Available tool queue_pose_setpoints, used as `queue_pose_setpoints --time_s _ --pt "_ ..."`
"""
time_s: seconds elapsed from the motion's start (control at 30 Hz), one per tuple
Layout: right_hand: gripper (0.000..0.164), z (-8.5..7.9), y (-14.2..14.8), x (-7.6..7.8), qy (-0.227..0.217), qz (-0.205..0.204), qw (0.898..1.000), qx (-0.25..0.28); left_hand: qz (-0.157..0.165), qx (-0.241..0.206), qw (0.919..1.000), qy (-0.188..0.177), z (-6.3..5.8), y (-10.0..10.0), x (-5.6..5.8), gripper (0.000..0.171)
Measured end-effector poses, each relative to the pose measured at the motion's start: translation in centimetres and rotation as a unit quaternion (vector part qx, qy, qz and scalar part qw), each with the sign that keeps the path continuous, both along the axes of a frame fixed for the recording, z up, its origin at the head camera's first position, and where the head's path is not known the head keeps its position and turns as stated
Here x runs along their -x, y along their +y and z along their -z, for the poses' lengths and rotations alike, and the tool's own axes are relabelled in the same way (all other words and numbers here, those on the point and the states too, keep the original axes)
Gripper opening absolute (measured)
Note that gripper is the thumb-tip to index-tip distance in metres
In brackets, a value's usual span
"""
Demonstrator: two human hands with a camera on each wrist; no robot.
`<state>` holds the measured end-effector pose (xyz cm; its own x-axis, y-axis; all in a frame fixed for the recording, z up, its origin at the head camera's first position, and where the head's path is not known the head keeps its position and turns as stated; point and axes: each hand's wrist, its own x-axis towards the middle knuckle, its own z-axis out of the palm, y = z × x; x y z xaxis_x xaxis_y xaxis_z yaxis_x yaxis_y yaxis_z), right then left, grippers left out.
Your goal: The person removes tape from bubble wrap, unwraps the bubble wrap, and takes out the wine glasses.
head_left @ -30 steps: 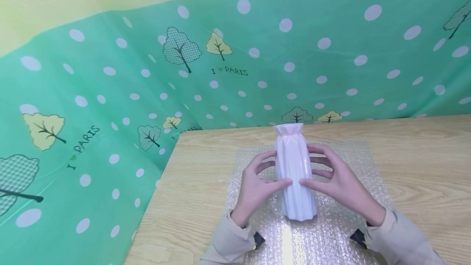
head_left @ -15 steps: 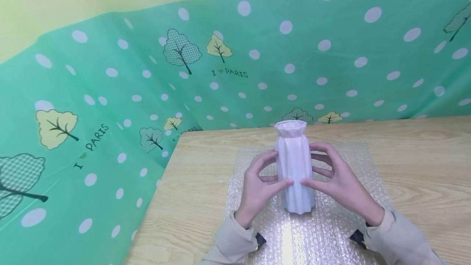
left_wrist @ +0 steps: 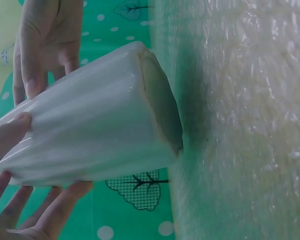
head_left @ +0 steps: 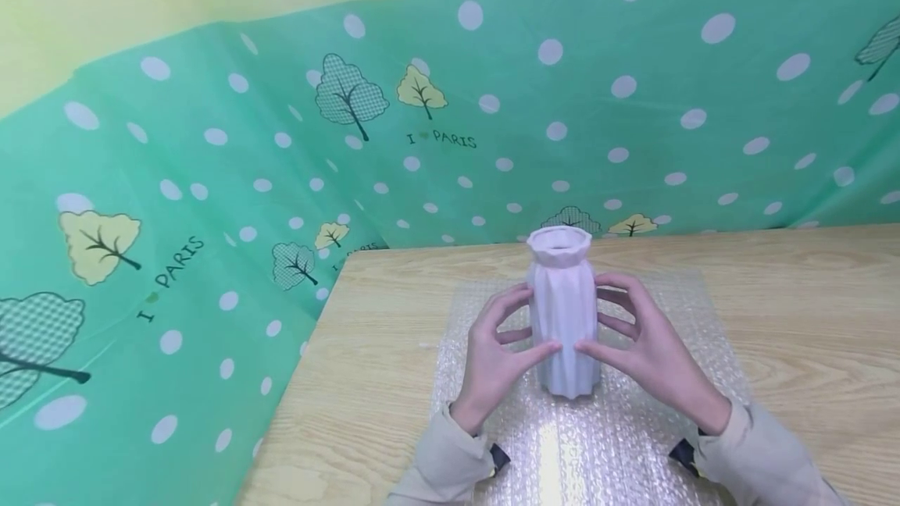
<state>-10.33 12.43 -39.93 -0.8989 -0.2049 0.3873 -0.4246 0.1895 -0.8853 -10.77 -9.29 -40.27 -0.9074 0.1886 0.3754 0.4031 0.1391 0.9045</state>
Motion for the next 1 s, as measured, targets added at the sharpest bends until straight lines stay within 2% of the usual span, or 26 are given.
queue_pose_setpoints --time_s 0.23,0.53,0.77,1.0 --pt "0.089 0.1 -0.3 -0.3 0.012 0.010 1.000 -0.004 -0.003 -0.006 0.9998 0.016 0.1 -0.1 -0.1 0.065" --pt "0.104 0.4 -0.8 -0.7 0.016 0.018 1.000 -0.013 -0.005 0.003 0.9997 0.023 0.4 -0.4 -0.5 0.065" --pt "0.109 0.4 -1.3 -1.1 0.044 0.037 0.998 -0.039 -0.004 0.008 0.9991 0.041 0.6 -0.7 -0.6 0.064" --pt "0.111 0.6 -1.3 -1.4 0.058 0.035 0.996 -0.049 0.004 0.027 0.9983 0.051 0.6 -1.0 -0.7 0.063"
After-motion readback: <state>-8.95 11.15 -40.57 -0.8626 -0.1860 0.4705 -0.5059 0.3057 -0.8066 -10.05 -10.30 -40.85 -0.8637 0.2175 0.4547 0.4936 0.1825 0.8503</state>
